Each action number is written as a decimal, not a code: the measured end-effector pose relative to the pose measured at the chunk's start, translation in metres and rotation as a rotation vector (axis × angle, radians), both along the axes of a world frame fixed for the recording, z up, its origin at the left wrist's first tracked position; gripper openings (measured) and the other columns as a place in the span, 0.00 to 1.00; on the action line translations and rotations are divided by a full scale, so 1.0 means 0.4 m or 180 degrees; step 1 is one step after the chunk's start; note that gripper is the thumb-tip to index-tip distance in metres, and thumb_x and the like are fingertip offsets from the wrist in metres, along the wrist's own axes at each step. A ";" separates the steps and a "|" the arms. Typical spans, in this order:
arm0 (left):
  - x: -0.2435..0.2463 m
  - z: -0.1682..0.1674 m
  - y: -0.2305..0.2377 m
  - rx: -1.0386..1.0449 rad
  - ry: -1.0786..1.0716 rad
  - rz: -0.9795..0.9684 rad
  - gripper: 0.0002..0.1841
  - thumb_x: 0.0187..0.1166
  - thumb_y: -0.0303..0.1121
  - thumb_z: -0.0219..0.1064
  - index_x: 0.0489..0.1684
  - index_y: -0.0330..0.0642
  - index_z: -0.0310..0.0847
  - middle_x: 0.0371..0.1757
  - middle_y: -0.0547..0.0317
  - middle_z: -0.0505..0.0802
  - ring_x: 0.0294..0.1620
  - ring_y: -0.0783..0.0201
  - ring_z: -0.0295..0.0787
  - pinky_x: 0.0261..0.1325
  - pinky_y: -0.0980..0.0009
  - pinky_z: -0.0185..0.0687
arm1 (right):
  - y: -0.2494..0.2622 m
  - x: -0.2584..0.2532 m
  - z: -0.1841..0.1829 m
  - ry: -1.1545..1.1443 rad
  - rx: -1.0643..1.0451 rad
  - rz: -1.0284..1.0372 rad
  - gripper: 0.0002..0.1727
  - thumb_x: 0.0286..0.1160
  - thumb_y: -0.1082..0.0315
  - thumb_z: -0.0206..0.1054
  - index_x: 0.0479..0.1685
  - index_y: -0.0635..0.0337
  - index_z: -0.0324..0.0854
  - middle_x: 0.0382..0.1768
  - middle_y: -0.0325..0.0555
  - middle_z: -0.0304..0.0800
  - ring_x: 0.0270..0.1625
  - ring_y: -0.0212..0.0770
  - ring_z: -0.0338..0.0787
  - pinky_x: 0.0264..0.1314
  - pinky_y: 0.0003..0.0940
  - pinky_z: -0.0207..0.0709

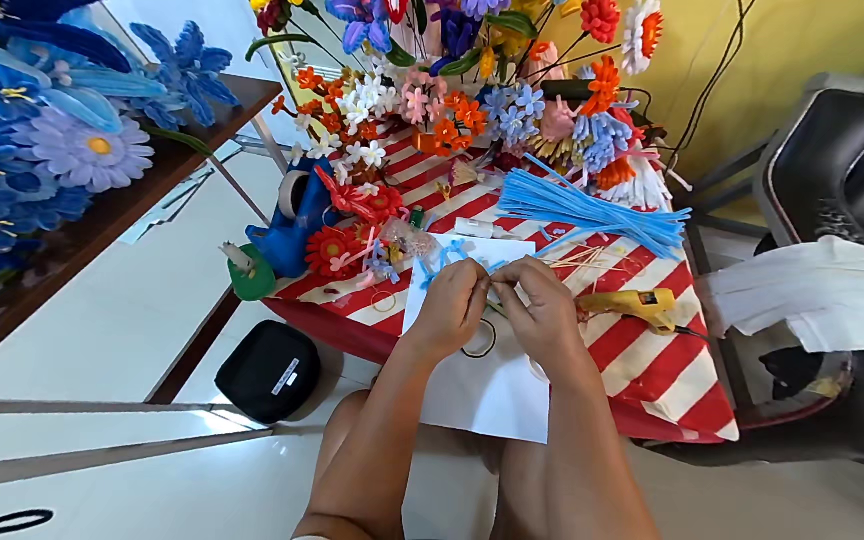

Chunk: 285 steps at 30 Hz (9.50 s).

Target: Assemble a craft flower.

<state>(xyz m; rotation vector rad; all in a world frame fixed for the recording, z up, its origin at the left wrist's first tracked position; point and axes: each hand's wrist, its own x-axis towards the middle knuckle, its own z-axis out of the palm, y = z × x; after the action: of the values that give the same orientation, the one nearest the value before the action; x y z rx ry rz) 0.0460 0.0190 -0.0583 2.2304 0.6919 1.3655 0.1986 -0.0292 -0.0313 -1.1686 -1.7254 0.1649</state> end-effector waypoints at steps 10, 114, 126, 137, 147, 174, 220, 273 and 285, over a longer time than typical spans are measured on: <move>-0.037 0.014 0.014 -0.0256 0.0143 -0.0101 0.17 0.90 0.31 0.49 0.36 0.30 0.81 0.28 0.52 0.84 0.32 0.65 0.82 0.44 0.70 0.80 | 0.012 -0.034 -0.017 -0.0280 0.0197 -0.0242 0.09 0.78 0.69 0.62 0.39 0.62 0.87 0.37 0.46 0.91 0.48 0.43 0.90 0.73 0.54 0.71; -0.001 0.013 -0.006 0.0234 -0.0819 -0.0032 0.11 0.74 0.31 0.75 0.46 0.33 0.85 0.47 0.50 0.86 0.47 0.71 0.86 0.49 0.79 0.86 | -0.002 -0.044 0.004 0.1665 0.0147 0.0029 0.05 0.76 0.78 0.65 0.45 0.64 0.83 0.38 0.34 0.89 0.39 0.21 0.87 0.47 0.18 0.84; 0.006 0.029 -0.029 -0.0806 -0.1383 -0.0553 0.08 0.82 0.22 0.59 0.41 0.30 0.85 0.38 0.62 0.90 0.39 0.79 0.86 0.46 0.79 0.86 | -0.020 -0.058 0.021 0.1667 -0.0005 0.0006 0.04 0.76 0.79 0.63 0.43 0.66 0.82 0.35 0.35 0.88 0.36 0.21 0.88 0.44 0.17 0.85; 0.001 0.037 -0.029 -0.1388 -0.1526 -0.0917 0.07 0.81 0.21 0.63 0.49 0.35 0.84 0.40 0.68 0.92 0.40 0.78 0.88 0.48 0.76 0.88 | -0.026 -0.061 0.028 0.1765 -0.0158 -0.0115 0.05 0.75 0.79 0.63 0.43 0.66 0.82 0.33 0.35 0.89 0.34 0.21 0.88 0.43 0.17 0.85; -0.010 0.047 -0.028 -0.2454 -0.1959 -0.1531 0.11 0.85 0.21 0.56 0.50 0.39 0.85 0.40 0.65 0.93 0.39 0.73 0.91 0.47 0.74 0.89 | -0.026 -0.050 0.037 0.2284 -0.0575 0.0070 0.05 0.76 0.79 0.63 0.41 0.63 0.82 0.29 0.33 0.88 0.29 0.24 0.86 0.36 0.19 0.84; 0.021 0.020 -0.022 -0.0136 -0.1282 0.0181 0.07 0.77 0.21 0.63 0.42 0.27 0.86 0.41 0.52 0.89 0.42 0.73 0.87 0.50 0.77 0.86 | 0.007 -0.089 0.033 0.4303 -0.1512 0.0466 0.11 0.84 0.80 0.52 0.37 0.65 0.79 0.28 0.45 0.87 0.29 0.34 0.88 0.37 0.28 0.87; 0.020 -0.004 -0.019 0.1249 -0.1144 0.1326 0.05 0.71 0.25 0.74 0.30 0.39 0.83 0.44 0.54 0.80 0.45 0.72 0.79 0.55 0.85 0.79 | 0.026 -0.104 -0.022 0.1338 0.0632 -0.0037 0.02 0.70 0.77 0.67 0.33 0.63 0.83 0.52 0.45 0.86 0.55 0.29 0.87 0.55 0.21 0.85; -0.020 0.048 -0.032 -0.1372 -0.2007 -0.0398 0.08 0.73 0.17 0.66 0.38 0.42 0.84 0.38 0.70 0.92 0.37 0.80 0.87 0.46 0.79 0.87 | 0.018 -0.053 -0.004 0.0861 0.0367 0.0347 0.04 0.79 0.72 0.67 0.40 0.63 0.85 0.60 0.48 0.85 0.64 0.31 0.86 0.66 0.24 0.82; -0.022 0.029 -0.014 -0.0870 -0.1687 -0.0087 0.05 0.74 0.18 0.67 0.41 0.32 0.84 0.41 0.63 0.93 0.39 0.78 0.89 0.49 0.76 0.90 | -0.011 -0.026 0.025 0.0549 0.0152 0.0500 0.05 0.82 0.70 0.62 0.41 0.60 0.82 0.53 0.43 0.85 0.61 0.28 0.85 0.64 0.23 0.81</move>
<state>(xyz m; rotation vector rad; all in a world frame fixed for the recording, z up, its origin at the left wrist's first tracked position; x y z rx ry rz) 0.0370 0.0135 -0.0466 1.5649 0.6046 1.6406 0.1883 -0.0335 -0.0211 -0.9556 -1.6585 0.3096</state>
